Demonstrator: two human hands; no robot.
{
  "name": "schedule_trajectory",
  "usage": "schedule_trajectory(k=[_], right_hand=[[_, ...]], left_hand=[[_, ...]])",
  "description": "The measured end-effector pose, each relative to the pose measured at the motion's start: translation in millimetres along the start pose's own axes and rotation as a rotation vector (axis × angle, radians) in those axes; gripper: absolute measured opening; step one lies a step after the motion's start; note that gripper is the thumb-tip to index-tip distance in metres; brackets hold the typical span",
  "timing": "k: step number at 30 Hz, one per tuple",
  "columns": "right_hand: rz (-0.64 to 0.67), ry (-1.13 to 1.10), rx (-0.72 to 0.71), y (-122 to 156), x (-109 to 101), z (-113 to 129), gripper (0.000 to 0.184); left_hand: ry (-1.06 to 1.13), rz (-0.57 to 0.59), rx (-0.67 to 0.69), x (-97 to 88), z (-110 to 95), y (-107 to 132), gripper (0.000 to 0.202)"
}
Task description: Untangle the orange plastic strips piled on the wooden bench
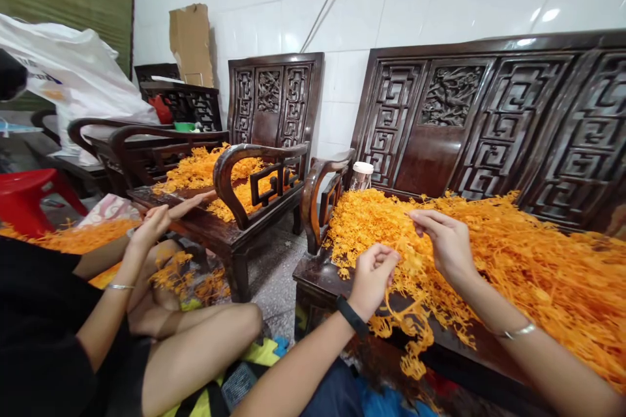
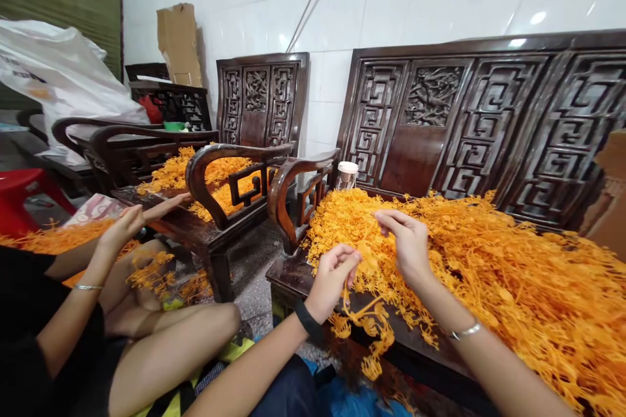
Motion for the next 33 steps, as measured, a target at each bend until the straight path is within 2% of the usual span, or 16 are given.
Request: schedule_trajectory(k=[4,10,12,15,17,20,23,27,30,33], right_hand=[[-0.035,0.094,-0.058,-6,6,-11,0.014],[-0.114,0.160,-0.139,-13,13,-13,0.016],[-0.220,0.167,-0.141,-29,-1,-13,0.016],[-0.436,0.172,-0.138,-60,-44,-13,0.015],[-0.460,0.201,-0.133,-78,-69,-15,0.015],[-0.310,0.270,-0.082,-93,-82,-28,0.021],[-0.100,0.362,-0.036,-94,-68,-46,0.028],[0.114,0.494,-0.066,-91,-46,-61,0.024],[0.165,0.557,-0.120,-92,-40,-58,0.025],[0.217,0.571,-0.165,-79,-31,-35,0.031]], left_hand=[[0.046,-0.060,-0.009,-6.9,4,-7,0.020],[0.091,-0.103,0.002,-5.9,7,-13,0.022],[0.086,-0.112,-0.011,-4.5,7,-6,0.023],[0.035,-0.056,-0.031,1.5,6,9,0.023],[-0.014,-0.013,-0.003,4.1,4,18,0.021],[-0.056,0.016,0.010,1.0,6,20,0.020],[-0.021,0.005,-0.047,-9.6,14,12,0.022],[0.008,-0.097,-0.034,-26.5,14,4,0.025],[0.004,-0.134,-0.017,-31.9,11,4,0.026],[-0.015,-0.157,0.008,-35.0,7,5,0.027]])
Point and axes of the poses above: each hand's wrist, its own y-axis away from the middle knuckle, its own x-axis out of the palm, z = x × y, the point moved 6 cm from there along -y, towards the middle knuckle, and after that the axes turned 8 degrees about y, right-handed, at the moved point
